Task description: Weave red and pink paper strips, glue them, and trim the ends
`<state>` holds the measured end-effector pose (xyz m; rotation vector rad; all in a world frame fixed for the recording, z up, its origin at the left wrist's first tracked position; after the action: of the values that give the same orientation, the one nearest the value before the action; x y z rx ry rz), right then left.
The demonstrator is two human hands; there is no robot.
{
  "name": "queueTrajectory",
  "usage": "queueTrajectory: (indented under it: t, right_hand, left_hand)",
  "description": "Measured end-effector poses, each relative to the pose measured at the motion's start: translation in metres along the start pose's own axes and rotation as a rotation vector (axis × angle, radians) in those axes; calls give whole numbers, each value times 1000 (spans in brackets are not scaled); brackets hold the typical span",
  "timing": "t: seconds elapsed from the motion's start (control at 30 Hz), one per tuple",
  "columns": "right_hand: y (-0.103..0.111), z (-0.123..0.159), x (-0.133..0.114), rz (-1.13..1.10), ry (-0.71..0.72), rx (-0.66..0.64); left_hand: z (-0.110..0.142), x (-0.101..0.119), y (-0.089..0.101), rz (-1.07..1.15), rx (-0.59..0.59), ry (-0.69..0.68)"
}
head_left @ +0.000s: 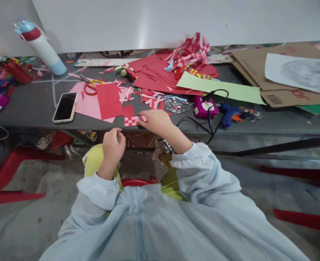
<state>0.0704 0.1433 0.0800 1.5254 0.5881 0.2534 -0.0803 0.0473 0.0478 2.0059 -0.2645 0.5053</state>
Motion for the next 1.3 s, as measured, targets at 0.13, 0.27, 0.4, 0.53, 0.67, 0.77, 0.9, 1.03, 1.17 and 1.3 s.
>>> queueTrajectory:
  t: [0.13,0.27,0.4,0.53,0.67,0.77,0.9,1.03,1.17,1.3]
  right_hand:
    - [0,3,-4,16,-4,-21]
    - [-1,11,-10,19,29,-25]
    - [-6,18,-13,-26,57,-45]
    - [-9,23,-15,-65,67,-50]
    - [-5,22,-18,-141,95,-11]
    - [9,17,-12,-279,59,113]
    - [20,5,5,-610,-20,262]
    - [10,-9,11,-1176,-62,204]
    - [12,-16,8,-1578,-68,192]
    - [29,-18,12,-1701,-27,314]
  left_hand:
    - [5,-8,-11,210,-152,177]
    - [5,-12,-30,543,-259,295]
    - [3,-22,-46,829,-292,479]
    - [0,-26,-48,891,-254,566]
    - [-6,-27,-39,846,-171,518]
    - [-17,-22,-14,687,-23,336]
    - [-38,-7,21,702,108,142]
    - [-73,14,41,781,105,60]
    - [-112,42,47,917,37,-72]
    - [-138,68,38,907,-135,-185]
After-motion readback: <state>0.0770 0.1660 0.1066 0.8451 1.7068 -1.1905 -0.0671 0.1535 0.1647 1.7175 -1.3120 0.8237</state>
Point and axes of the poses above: each hand's wrist, its own z-axis away from the middle knuckle, its own y-axis out of the back of the hand, x = y × z, the point moved 8 cm from there along -z, towards the middle knuckle, and after that the axes turned 1 degree about x, right-handed, at the moved point
